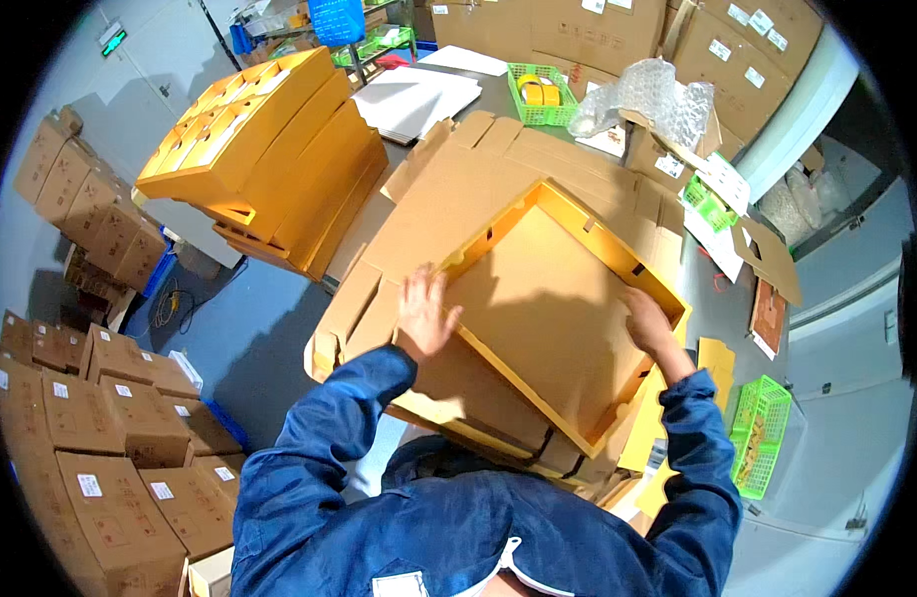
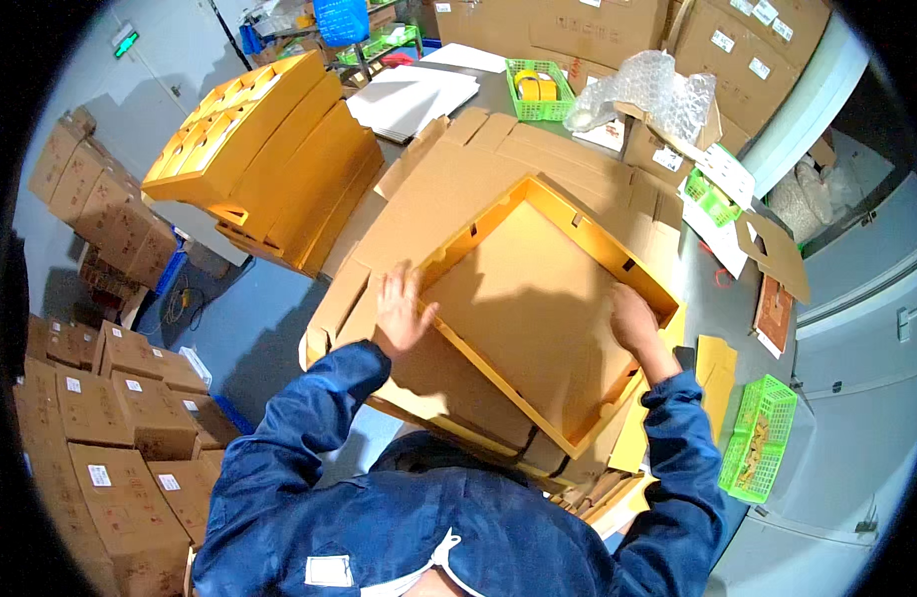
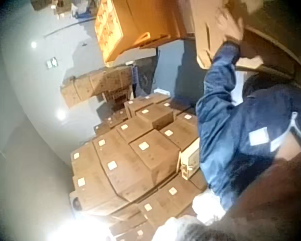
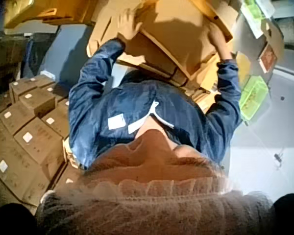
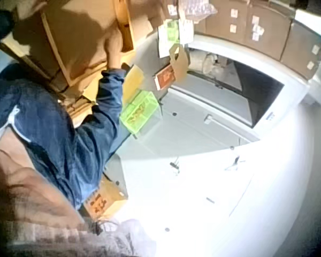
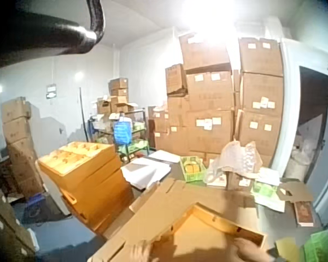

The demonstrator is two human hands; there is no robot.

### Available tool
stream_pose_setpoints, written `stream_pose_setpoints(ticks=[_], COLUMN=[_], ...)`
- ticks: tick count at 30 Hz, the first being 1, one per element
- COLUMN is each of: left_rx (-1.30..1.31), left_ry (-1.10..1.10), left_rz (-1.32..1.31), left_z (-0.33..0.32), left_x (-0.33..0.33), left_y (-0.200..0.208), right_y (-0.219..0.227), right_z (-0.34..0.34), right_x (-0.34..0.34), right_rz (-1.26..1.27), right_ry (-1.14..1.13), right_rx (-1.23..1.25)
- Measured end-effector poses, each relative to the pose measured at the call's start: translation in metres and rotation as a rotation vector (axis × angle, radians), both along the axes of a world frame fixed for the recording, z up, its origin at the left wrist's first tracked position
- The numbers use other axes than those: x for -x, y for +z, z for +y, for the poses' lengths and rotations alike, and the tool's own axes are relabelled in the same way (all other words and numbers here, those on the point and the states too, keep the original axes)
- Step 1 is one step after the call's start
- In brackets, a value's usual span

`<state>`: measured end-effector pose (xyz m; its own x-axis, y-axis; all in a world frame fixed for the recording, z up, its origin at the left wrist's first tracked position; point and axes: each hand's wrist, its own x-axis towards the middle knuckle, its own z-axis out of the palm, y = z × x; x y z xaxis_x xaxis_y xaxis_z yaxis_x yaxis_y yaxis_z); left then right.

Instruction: The person assembles flat-packed cardboard boxes by folding the side flaps and inserting yellow cardboard dividers. They place white foam sheets inside the boxes and arrange the dividers to create a grid pattern. The process is repeated for multiple boxes in a warehouse environment.

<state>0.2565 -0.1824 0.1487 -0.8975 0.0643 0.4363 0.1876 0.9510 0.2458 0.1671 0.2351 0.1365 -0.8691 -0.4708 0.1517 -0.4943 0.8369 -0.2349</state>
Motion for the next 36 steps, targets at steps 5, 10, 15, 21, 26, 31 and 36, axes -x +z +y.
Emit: stream_pose_setpoints(ticks=[5,10,15,21,26,31,36], left_rx=[-0.2,-0.331,-0.426,-0.469,-0.022,0.149,0.102], left_ry=[-0.107,-0.403,0.067,0.241,0.141,0.223,0.112], left_rz=[-0.475,-0.586,-0.402,-0.259,-0.198,-0.115,-0.405], left_z=[-0.038,-0.102,-0.2,-0.251,-0.258,-0.273,-0.288], left_x=[0.038,0.107,0.296,0.487,0.558,0.59,0.616], left_y=[-0.037,-0.023,-0.061,-0.142,-0.174,-0.216,-0.198], right_y=[-0.07,-0.099,-0.063,-0.051,-0.065,-0.067,-0.066], right_z=[-0.132,-0.209,-0.231,-0.236,-0.228,-0.229,-0.23], right_x=[0.034,0.044,0.045,0.058,0.056,0.061,0.063], right_rz=[-0.105,0.094,-0.052,-0.21,-0.268,-0.301,-0.325], right_ry=[0.035,-0.108,-0.183,-0.195,-0.236,-0.263,-0.28], right_rx=[0.225,0.002,-0.042,-0.168,-0.143,-0.095,-0.093])
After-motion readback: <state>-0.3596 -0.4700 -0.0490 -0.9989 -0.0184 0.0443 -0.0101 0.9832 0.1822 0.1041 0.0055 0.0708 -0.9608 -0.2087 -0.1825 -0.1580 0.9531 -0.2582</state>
